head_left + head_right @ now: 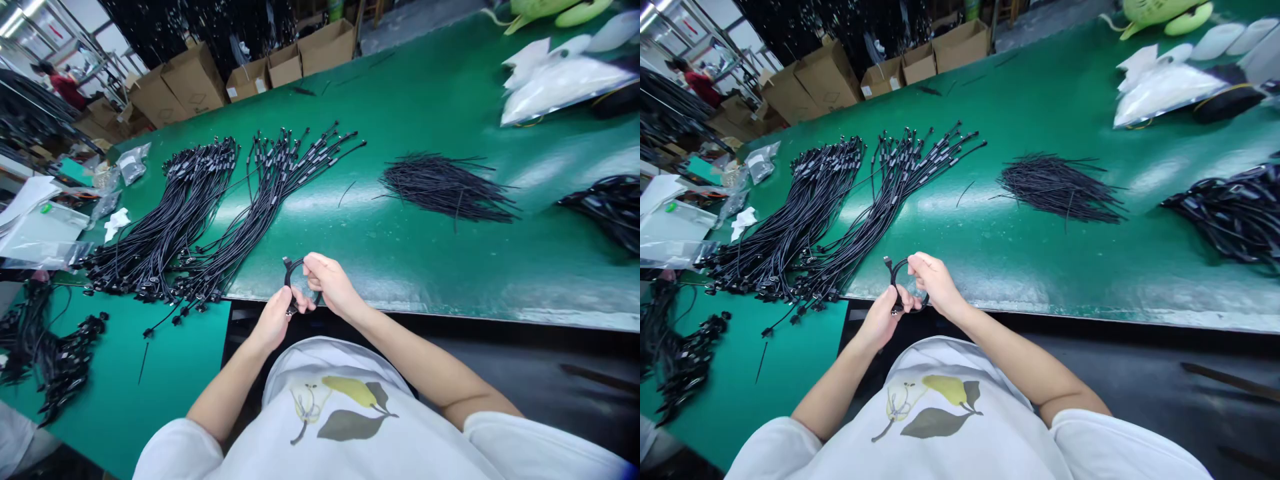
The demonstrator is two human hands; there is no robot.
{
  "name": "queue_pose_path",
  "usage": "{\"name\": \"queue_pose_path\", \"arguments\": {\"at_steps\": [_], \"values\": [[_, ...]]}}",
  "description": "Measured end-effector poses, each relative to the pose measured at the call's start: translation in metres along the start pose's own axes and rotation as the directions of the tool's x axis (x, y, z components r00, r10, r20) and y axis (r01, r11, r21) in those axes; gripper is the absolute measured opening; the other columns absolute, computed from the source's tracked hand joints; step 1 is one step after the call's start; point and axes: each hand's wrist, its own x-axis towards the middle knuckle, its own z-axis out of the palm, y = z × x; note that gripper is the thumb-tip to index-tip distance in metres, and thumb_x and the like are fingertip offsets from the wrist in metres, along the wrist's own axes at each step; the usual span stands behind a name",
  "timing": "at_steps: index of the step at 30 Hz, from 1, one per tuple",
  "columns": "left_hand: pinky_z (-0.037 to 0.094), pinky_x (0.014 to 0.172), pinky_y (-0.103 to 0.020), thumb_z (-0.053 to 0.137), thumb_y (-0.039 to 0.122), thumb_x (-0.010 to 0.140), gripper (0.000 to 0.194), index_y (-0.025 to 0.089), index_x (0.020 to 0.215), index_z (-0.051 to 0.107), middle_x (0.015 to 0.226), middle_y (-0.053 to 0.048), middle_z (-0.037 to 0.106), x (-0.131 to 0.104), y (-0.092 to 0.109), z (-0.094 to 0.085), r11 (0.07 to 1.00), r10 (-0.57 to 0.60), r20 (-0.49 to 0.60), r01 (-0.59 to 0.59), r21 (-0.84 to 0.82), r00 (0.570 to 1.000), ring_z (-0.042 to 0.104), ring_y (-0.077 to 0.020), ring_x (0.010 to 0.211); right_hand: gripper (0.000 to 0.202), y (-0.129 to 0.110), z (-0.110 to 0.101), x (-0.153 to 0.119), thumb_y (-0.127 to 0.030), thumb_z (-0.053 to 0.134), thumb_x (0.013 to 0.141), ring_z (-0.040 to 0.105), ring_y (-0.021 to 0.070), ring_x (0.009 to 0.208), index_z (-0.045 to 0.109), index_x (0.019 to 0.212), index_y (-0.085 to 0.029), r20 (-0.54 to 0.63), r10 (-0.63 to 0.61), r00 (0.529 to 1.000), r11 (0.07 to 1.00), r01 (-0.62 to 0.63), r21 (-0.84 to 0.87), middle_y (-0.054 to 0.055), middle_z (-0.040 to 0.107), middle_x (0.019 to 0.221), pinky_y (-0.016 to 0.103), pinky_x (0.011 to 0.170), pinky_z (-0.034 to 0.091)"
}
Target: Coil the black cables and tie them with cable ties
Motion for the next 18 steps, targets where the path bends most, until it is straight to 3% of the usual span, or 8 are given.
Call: {"name": "queue_pose_path", "arguments": {"at_steps": [1, 3, 6, 8, 11, 13, 15, 18], "values": [[0.044, 0.078, -0.031, 0.046, 0.057, 0.091, 0.044, 0.017, 0.073, 0.049, 0.063, 0.002, 0.046, -0.002, -0.009, 0.002, 1.000, 0.015, -0.052, -0.015, -0.007, 0.999, 0.053, -0.0134, 0.067, 0.045, 0.001, 0.003, -0.004, -0.058, 0.061, 0.081, 0.014, 0.0046, 0.044, 0.045, 0.068, -0.019, 0.015, 0.052, 0.999, 0.995, -0.053, 0.086, -0.010, 0.019, 0.053, 0.019, 0.041, 0.015], [0.042, 0.069, -0.028, 0.046, 0.058, 0.091, 0.041, 0.019, 0.076, 0.044, 0.062, 0.005, 0.040, -0.007, -0.022, 0.003, 0.998, 0.056, -0.104, -0.051, 0.046, 0.993, 0.045, -0.0110, 0.060, 0.044, 0.001, 0.010, -0.013, -0.058, 0.064, 0.078, 0.025, 0.0053, 0.046, 0.046, 0.071, -0.019, 0.041, 0.099, 0.994, 0.977, -0.105, 0.185, -0.008, 0.028, 0.055, 0.018, 0.041, 0.022], [0.039, 0.062, -0.027, 0.046, 0.055, 0.092, 0.036, 0.019, 0.086, 0.046, 0.064, 0.005, 0.042, -0.015, -0.029, 0.000, 0.959, 0.059, -0.008, -0.055, 0.279, 0.998, 0.042, -0.0110, 0.059, 0.043, 0.004, 0.020, -0.030, -0.062, 0.058, 0.082, 0.052, 0.0112, 0.069, 0.054, 0.092, -0.020, 0.014, 0.069, 0.998, 0.984, -0.070, 0.166, 0.002, 0.056, 0.086, 0.020, 0.048, 0.038], [0.040, 0.062, -0.027, 0.044, 0.051, 0.093, 0.035, 0.017, 0.092, 0.050, 0.069, 0.002, 0.048, -0.021, -0.030, -0.004, 0.905, -0.003, 0.057, -0.022, 0.424, 0.998, 0.045, -0.0120, 0.062, 0.046, 0.011, 0.025, -0.040, -0.063, 0.054, 0.084, 0.057, 0.0134, 0.081, 0.053, 0.106, -0.022, 0.022, 0.016, 1.000, 0.997, -0.018, 0.074, 0.005, 0.058, 0.103, 0.021, 0.055, 0.043], [0.042, 0.065, -0.029, 0.046, 0.052, 0.092, 0.038, 0.015, 0.090, 0.054, 0.074, -0.001, 0.052, -0.030, -0.033, -0.009, 0.849, -0.126, 0.129, 0.040, 0.527, 0.984, 0.047, -0.0141, 0.067, 0.047, 0.023, 0.024, -0.049, -0.055, 0.071, 0.074, 0.055, 0.0101, 0.073, 0.053, 0.102, -0.022, 0.031, -0.060, 0.998, 0.998, 0.061, -0.027, 0.002, 0.057, 0.094, 0.021, 0.058, 0.044], [0.042, 0.068, -0.030, 0.046, 0.057, 0.090, 0.043, 0.015, 0.081, 0.054, 0.073, -0.002, 0.052, -0.035, -0.039, -0.011, 0.859, -0.210, 0.206, 0.080, 0.506, 0.956, 0.047, -0.0147, 0.068, 0.045, 0.030, 0.020, -0.049, -0.050, 0.073, 0.075, 0.045, 0.0049, 0.055, 0.051, 0.103, -0.023, 0.030, -0.004, 1.000, 1.000, 0.003, 0.019, -0.004, 0.052, 0.080, 0.018, 0.047, 0.036], [0.042, 0.072, -0.032, 0.045, 0.062, 0.088, 0.049, 0.015, 0.076, 0.054, 0.072, -0.002, 0.051, -0.038, -0.045, -0.013, 0.901, -0.270, 0.258, 0.149, 0.408, 0.928, 0.046, -0.0150, 0.070, 0.035, 0.033, 0.015, -0.047, -0.051, 0.060, 0.086, 0.032, 0.0021, 0.042, 0.050, 0.106, -0.024, 0.055, 0.082, 0.995, 0.990, -0.088, 0.111, -0.007, 0.045, 0.071, 0.016, 0.038, 0.026], [0.041, 0.082, -0.033, 0.060, 0.065, 0.079, 0.049, 0.016, 0.084, 0.058, 0.082, -0.003, 0.055, -0.039, -0.051, -0.010, 0.947, -0.313, 0.205, 0.289, 0.138, 0.928, 0.051, -0.0169, 0.081, 0.033, 0.030, 0.009, -0.045, -0.052, 0.047, 0.093, 0.031, 0.0016, 0.037, 0.052, 0.103, -0.021, 0.108, 0.071, 0.992, 0.992, -0.082, 0.098, -0.008, 0.042, 0.066, 0.016, 0.034, 0.024]]}}
